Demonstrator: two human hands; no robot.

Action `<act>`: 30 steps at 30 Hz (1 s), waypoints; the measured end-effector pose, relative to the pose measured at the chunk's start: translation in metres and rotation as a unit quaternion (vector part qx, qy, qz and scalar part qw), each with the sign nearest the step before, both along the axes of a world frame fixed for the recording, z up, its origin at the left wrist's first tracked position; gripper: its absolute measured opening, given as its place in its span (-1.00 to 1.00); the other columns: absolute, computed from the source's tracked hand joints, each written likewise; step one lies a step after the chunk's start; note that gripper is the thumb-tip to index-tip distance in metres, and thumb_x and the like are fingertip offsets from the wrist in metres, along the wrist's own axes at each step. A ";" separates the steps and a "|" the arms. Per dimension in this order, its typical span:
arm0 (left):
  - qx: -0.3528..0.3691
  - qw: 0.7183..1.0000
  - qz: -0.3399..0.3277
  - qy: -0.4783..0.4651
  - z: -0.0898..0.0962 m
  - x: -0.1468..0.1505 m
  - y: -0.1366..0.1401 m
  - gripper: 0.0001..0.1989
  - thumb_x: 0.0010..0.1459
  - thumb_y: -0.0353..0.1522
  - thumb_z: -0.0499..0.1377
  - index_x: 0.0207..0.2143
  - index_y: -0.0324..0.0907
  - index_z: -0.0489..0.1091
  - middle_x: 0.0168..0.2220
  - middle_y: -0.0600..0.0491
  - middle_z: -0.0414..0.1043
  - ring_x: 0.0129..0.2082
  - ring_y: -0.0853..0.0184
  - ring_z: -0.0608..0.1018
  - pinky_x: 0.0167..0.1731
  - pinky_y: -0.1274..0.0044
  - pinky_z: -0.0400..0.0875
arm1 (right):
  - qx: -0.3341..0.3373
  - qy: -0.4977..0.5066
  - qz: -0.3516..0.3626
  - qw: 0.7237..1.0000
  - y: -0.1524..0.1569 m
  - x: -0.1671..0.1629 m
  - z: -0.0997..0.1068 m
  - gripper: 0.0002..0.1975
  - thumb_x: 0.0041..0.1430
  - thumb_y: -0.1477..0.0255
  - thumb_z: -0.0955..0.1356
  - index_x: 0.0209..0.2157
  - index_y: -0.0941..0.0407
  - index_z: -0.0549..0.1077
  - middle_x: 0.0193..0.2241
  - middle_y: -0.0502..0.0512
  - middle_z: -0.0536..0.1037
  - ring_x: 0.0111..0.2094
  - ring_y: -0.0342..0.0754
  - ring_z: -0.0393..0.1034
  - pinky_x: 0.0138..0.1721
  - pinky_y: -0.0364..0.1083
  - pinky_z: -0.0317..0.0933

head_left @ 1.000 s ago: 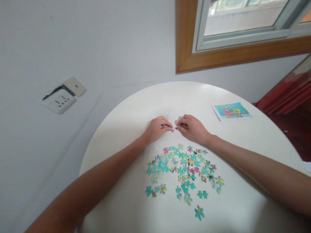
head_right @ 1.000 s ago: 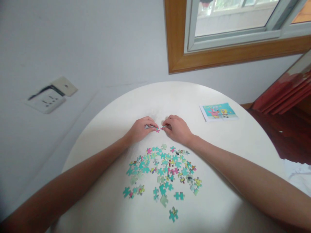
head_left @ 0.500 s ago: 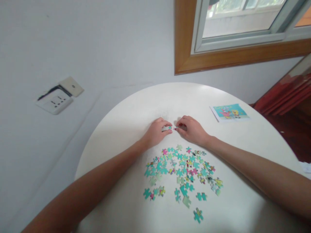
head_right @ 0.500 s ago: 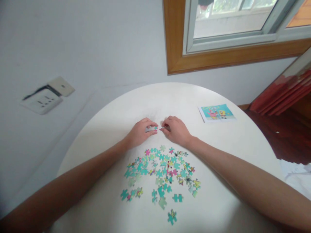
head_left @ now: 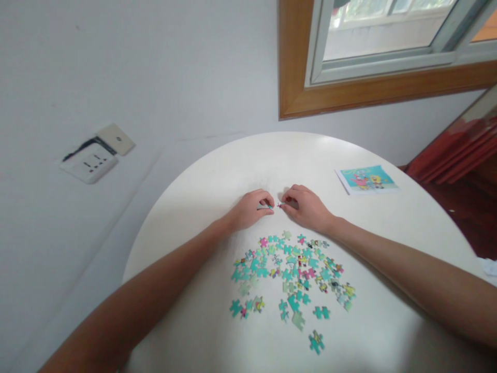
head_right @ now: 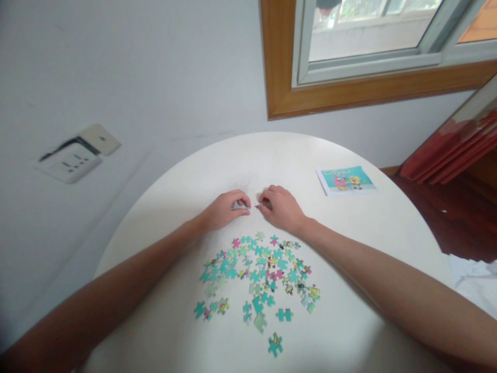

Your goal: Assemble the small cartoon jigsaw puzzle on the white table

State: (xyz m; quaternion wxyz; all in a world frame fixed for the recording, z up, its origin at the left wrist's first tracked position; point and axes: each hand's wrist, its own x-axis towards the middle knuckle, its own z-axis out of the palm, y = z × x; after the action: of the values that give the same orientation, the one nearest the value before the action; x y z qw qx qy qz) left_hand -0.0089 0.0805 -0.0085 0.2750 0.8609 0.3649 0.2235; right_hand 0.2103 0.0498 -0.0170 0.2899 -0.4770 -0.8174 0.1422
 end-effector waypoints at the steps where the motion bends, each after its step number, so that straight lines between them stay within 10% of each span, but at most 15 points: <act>1: -0.006 1.000 -0.008 -0.009 0.000 0.000 0.001 -0.86 0.05 -0.49 0.32 -0.31 -0.18 0.46 -0.29 0.11 0.49 -0.26 0.35 0.47 -0.17 0.50 0.37 | 0.002 0.000 0.000 1.000 0.000 0.000 0.000 -0.93 0.19 0.42 0.36 -0.33 0.12 0.46 -0.37 0.10 0.43 -0.28 -0.01 0.28 -0.22 -0.05 0.13; 30: 0.069 0.997 0.029 -0.024 -0.008 0.012 -0.002 -0.86 0.21 -0.34 0.28 -0.18 -0.16 0.55 -0.25 0.04 0.49 -0.28 0.36 0.52 -0.20 0.49 0.42 | -0.007 -0.005 -0.014 1.000 -0.002 -0.003 0.000 -0.92 0.19 0.39 0.35 -0.32 0.10 0.46 -0.34 0.11 0.43 -0.28 -0.02 0.28 -0.22 -0.04 0.12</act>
State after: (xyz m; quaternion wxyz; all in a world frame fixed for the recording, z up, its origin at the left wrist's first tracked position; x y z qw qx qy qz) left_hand 0.0029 0.0786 -0.0161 0.2170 0.8613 0.3666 0.2769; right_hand 0.2077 0.0476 -0.0165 0.2847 -0.4914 -0.8108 0.1414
